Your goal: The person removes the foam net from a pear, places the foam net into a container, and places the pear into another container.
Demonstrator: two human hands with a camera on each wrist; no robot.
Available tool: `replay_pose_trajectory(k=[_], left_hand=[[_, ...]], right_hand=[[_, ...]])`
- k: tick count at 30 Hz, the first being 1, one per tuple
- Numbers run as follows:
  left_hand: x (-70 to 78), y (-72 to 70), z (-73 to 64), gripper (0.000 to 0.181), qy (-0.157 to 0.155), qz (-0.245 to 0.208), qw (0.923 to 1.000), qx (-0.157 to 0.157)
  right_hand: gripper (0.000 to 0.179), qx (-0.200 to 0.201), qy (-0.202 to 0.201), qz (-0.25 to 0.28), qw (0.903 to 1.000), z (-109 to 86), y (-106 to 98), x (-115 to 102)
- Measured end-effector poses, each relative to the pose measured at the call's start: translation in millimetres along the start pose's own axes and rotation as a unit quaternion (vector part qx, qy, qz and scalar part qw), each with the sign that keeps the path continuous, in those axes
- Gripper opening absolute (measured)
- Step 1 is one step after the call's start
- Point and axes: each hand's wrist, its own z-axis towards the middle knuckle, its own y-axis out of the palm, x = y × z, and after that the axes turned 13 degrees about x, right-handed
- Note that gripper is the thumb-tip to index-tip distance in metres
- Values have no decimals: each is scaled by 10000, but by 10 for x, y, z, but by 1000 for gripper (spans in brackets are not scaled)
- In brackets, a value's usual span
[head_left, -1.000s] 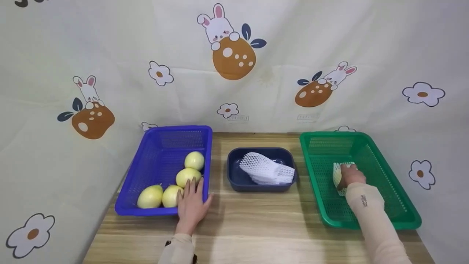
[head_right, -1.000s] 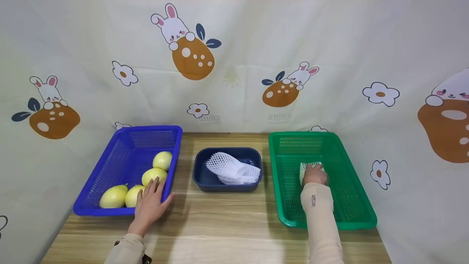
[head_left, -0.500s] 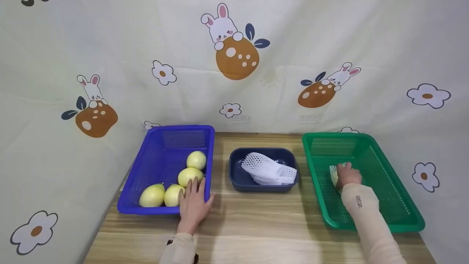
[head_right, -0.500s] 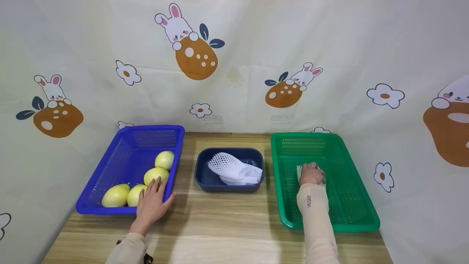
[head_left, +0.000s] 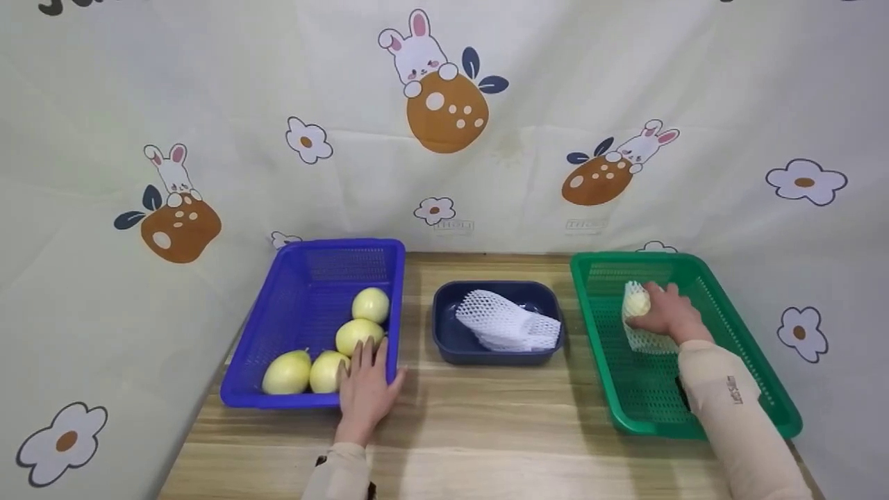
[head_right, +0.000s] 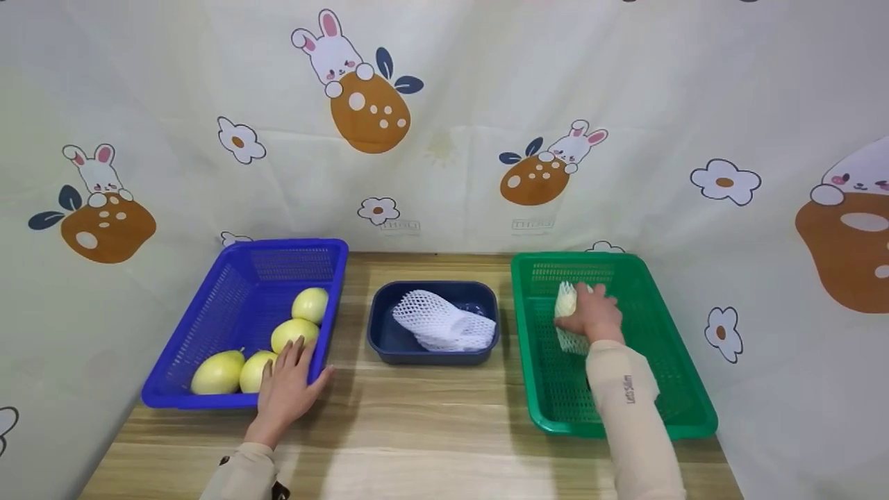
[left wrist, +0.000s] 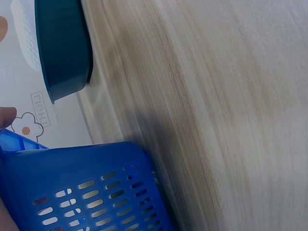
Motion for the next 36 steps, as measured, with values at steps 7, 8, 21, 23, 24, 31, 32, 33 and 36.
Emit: replay_pose_trajectory(k=[7, 8, 21, 23, 24, 31, 32, 33, 36], left_hand=[[1, 0, 7, 60, 27, -23, 10000, 77], [0, -3, 9, 60, 26, -24, 10000, 86], [0, -16, -2, 59, -1, 3, 10000, 28], [0, -14, -5, 59, 13, -7, 10000, 28], [-3, -8, -8, 59, 19, -9, 10000, 26], [-5, -7, -8, 59, 22, -4, 10000, 21], [-3, -12, -4, 59, 16, 0, 10000, 14], [0, -13, -2, 59, 13, 9, 10000, 8], [4, -6, -3, 59, 34, 1, 10000, 15]], right_hand=[[79, 939, -983, 207, 9905, -141, -234, -419], [79, 1052, -1160, 244, 9874, -188, -236, -508], [76, 1198, -3388, 40, 9332, -963, 383, -1503], [76, 1053, -3614, -72, 9264, -1027, 529, -1552], [76, 984, -3705, -115, 9235, -1054, 600, -1565], [78, 537, -4006, -522, 9132, -1117, 1029, -1552], [79, 495, -4020, -580, 9124, -1116, 1086, -1543], [80, 453, -4032, -619, 9119, -1115, 1144, -1534], [85, 363, -4065, -686, 9103, -1129, 1296, -1501]])
